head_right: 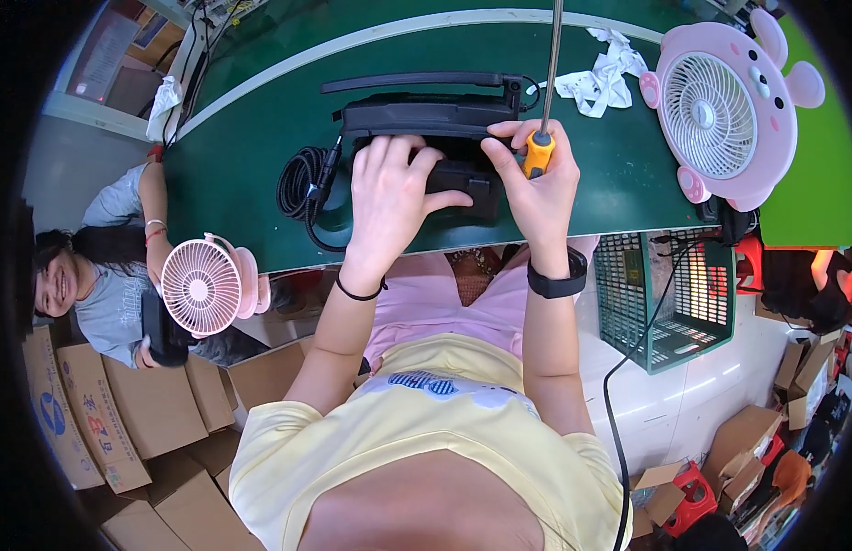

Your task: Assembling a portable solar power station by installing internal components and securing the housing with a screwdriver.

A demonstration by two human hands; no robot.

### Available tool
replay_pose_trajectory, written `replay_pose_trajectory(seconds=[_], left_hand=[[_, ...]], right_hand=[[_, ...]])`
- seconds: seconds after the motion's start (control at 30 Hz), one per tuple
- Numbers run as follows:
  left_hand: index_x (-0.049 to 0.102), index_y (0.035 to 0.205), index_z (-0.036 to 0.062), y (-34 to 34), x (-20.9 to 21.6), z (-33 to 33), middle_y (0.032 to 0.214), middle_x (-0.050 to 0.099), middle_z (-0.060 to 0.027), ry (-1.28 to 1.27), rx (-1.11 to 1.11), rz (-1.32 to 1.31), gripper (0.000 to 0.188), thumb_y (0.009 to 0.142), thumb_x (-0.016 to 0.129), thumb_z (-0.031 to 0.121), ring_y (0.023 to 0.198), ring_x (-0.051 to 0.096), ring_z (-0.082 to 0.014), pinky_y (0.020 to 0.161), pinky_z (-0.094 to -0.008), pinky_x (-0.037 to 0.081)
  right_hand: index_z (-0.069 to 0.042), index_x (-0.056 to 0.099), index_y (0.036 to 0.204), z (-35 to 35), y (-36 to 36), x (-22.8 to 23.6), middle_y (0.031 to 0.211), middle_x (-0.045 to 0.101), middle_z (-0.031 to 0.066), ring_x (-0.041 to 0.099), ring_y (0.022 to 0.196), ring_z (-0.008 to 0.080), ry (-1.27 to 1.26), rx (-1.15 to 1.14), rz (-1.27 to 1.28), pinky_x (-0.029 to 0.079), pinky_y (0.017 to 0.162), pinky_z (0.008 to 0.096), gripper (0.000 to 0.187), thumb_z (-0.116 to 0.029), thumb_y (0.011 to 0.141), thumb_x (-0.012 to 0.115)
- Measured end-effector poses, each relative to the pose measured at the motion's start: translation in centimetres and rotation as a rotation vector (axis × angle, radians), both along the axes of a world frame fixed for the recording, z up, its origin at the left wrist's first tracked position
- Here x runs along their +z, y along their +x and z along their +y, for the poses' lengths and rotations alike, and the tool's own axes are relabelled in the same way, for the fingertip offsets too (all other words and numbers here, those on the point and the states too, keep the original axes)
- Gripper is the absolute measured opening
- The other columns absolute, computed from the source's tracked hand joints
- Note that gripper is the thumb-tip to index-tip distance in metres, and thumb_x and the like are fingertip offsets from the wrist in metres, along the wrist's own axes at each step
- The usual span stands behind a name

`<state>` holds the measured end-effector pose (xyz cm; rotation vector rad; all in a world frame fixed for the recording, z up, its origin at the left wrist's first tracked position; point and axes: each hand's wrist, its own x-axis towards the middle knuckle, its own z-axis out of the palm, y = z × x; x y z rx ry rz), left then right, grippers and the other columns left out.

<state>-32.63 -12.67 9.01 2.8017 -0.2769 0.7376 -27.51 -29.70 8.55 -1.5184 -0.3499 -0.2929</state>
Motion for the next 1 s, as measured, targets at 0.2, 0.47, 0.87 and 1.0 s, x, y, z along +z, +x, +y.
replay_pose_trajectory(seconds=[0.2,0.47,0.87,1.0], left_hand=[[0.069,0.113,0.0106,-0.5,-3.1,0.7,0.113,0.056,-0.0072,-0.172,-0.016,-0.332,0.054,0.064,0.087,0.023,0.107,0.054,-0.0277,0.090,-0.0392,0.045],[0.059,0.119,0.0075,-1.8,-5.7,1.5,0.127,0.040,-0.0142,-0.419,0.076,-0.401,0.059,0.068,0.089,0.013,0.113,0.049,-0.0301,0.093,-0.0404,0.046],[0.045,0.125,0.0069,-0.2,-5.5,3.5,0.134,0.037,-0.0155,-0.873,0.057,-0.141,0.073,0.066,0.089,0.013,0.125,0.045,-0.0313,0.101,-0.0403,0.046],[0.052,0.123,0.0069,-0.5,-5.3,4.5,0.138,0.036,-0.0137,-0.896,0.010,-0.027,0.056,0.073,0.078,0.002,0.129,0.044,-0.0273,0.104,-0.0414,0.044]], right_hand=[[-0.004,0.051,0.090,0.5,0.3,-0.6,0.098,0.072,0.0103,0.063,0.090,0.0132,-0.042,-0.035,-0.004,0.050,0.084,0.0270,0.020,0.001,0.087,0.070],[-0.007,0.050,0.091,0.5,0.6,-1.9,0.103,0.071,0.0079,0.055,0.072,0.0048,0.089,0.003,0.138,0.045,0.062,0.0192,0.014,-0.006,0.095,0.063],[-0.009,0.050,0.093,1.0,1.1,-3.1,0.106,0.070,0.0072,0.049,0.068,0.0025,0.168,-0.006,0.082,0.040,0.055,0.0171,0.013,-0.008,0.096,0.063],[-0.010,0.050,0.093,1.0,1.0,-3.0,0.106,0.070,0.0074,0.049,0.067,0.0025,0.166,-0.013,0.090,0.040,0.055,0.0171,0.013,-0.008,0.096,0.063]])
